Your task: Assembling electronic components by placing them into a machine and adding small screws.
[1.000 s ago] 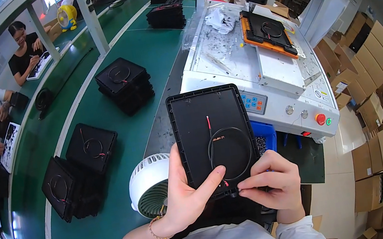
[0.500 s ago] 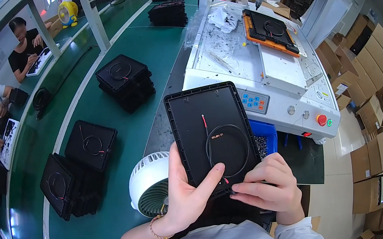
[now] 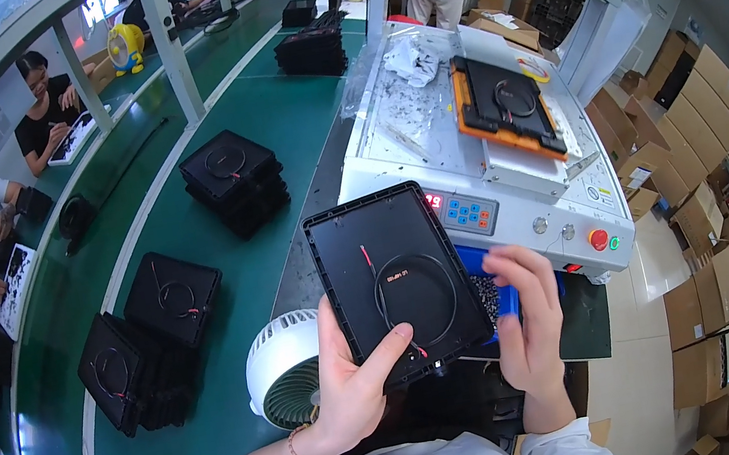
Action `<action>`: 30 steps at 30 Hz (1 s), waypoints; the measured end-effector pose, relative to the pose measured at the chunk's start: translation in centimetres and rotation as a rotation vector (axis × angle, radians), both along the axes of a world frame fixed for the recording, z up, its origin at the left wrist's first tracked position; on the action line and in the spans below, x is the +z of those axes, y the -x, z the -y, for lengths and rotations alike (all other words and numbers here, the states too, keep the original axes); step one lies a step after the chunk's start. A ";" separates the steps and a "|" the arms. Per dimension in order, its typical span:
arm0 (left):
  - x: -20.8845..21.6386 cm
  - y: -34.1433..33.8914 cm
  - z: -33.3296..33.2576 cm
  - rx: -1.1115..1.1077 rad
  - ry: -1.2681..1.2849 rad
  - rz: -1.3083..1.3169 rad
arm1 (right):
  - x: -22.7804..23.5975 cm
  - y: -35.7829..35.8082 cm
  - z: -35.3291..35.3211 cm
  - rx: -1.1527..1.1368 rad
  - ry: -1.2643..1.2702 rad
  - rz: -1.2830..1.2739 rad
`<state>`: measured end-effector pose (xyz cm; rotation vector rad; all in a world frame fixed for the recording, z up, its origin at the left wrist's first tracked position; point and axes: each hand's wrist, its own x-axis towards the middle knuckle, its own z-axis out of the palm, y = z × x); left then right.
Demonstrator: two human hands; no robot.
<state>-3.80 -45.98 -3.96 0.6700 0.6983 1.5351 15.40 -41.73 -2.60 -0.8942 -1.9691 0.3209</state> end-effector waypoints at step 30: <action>8.7 -7.0 -25.2 0.040 -0.428 -1.506 | 11.8 -13.8 -2.6 -0.480 0.318 0.661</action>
